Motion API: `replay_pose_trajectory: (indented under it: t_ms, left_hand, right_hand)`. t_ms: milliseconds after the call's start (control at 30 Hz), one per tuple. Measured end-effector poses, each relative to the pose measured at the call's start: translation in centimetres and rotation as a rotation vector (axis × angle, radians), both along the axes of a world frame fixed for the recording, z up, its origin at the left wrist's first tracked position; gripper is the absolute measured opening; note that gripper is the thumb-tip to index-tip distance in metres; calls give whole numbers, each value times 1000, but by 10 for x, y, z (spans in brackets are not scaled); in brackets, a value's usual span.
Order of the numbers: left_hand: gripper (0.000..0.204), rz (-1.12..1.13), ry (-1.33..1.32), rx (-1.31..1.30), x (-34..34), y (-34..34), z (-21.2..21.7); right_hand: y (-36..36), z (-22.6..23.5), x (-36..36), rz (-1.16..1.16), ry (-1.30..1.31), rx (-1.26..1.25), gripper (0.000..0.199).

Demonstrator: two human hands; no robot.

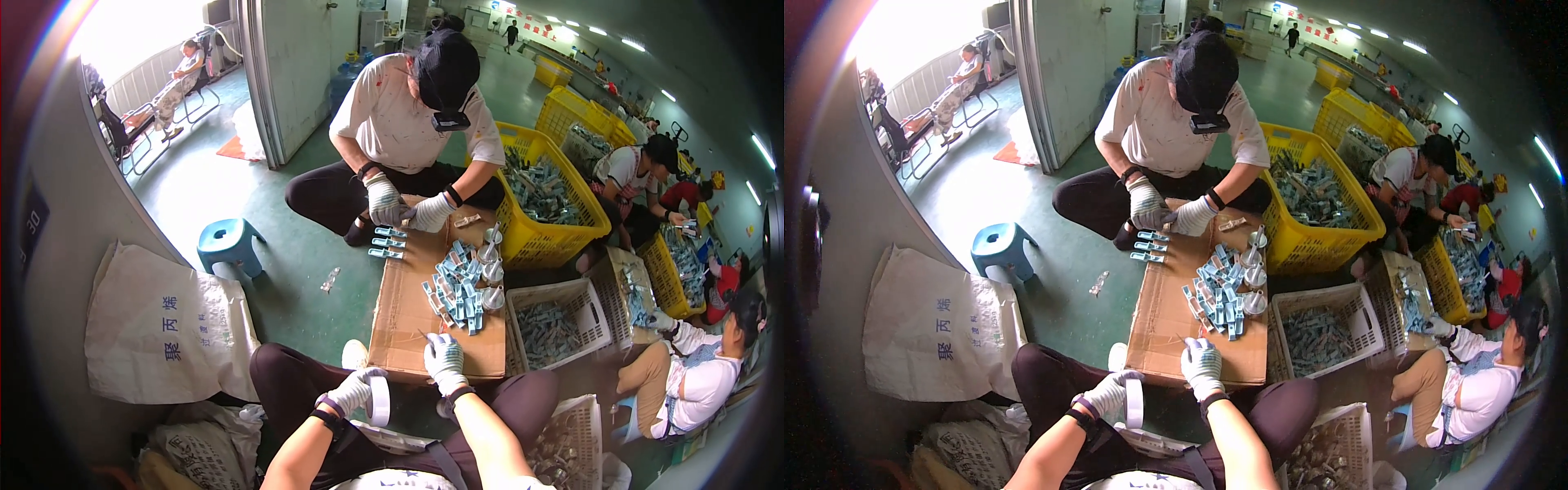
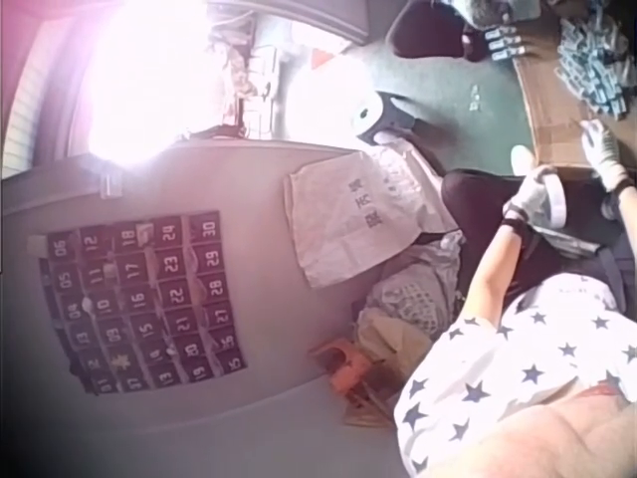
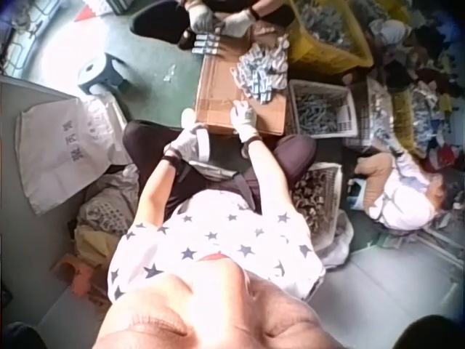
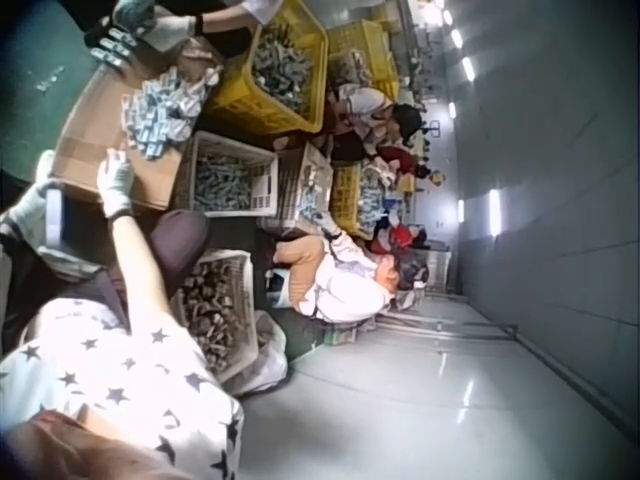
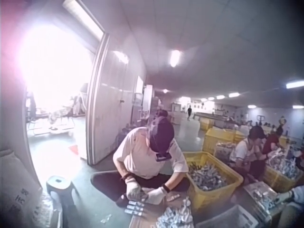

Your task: Sorting and assembling small metal hardware components into sets on a cardboard box.

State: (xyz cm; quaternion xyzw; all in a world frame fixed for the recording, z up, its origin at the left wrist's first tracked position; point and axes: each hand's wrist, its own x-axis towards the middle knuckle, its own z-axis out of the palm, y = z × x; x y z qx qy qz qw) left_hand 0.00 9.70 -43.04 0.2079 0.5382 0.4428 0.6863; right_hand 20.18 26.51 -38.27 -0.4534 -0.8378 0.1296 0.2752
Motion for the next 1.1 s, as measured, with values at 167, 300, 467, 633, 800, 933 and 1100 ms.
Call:
replay_pose_trajectory:
  t_ms: [167, 300, 467, 633, 800, 933, 1100]
  left_hand:
    - [53, 71, -213, -116, -5, 3, -10]
    - [54, 0, -93, 2, -6, -1, -18]
    - [56, 13, 13, -6, -1, 0, -3]
    - [29, 107, -26, 16, -1, -1, -5]
    - [60, 13, 9, 12, -4, -2, -12]
    - [29, 90, 2, 21, 6, 2, 7]
    - [6, 102, 135, 114, 12, 2, 32]
  right_hand:
    - [1, 3, -2, 7, -24, -20, 22]
    - [1, 3, -1, 11, -18, -28, 21]
    - [1, 1, 0, -9, -24, -45, 23]
    - [0, -1, -2, 4, -4, -27, 22]
    - [0, -2, -1, 8, -23, -31, 21]
    - [1, -4, 0, -8, -18, -34, 21]
    - [2, -1, 1, -8, -15, -32, 23]
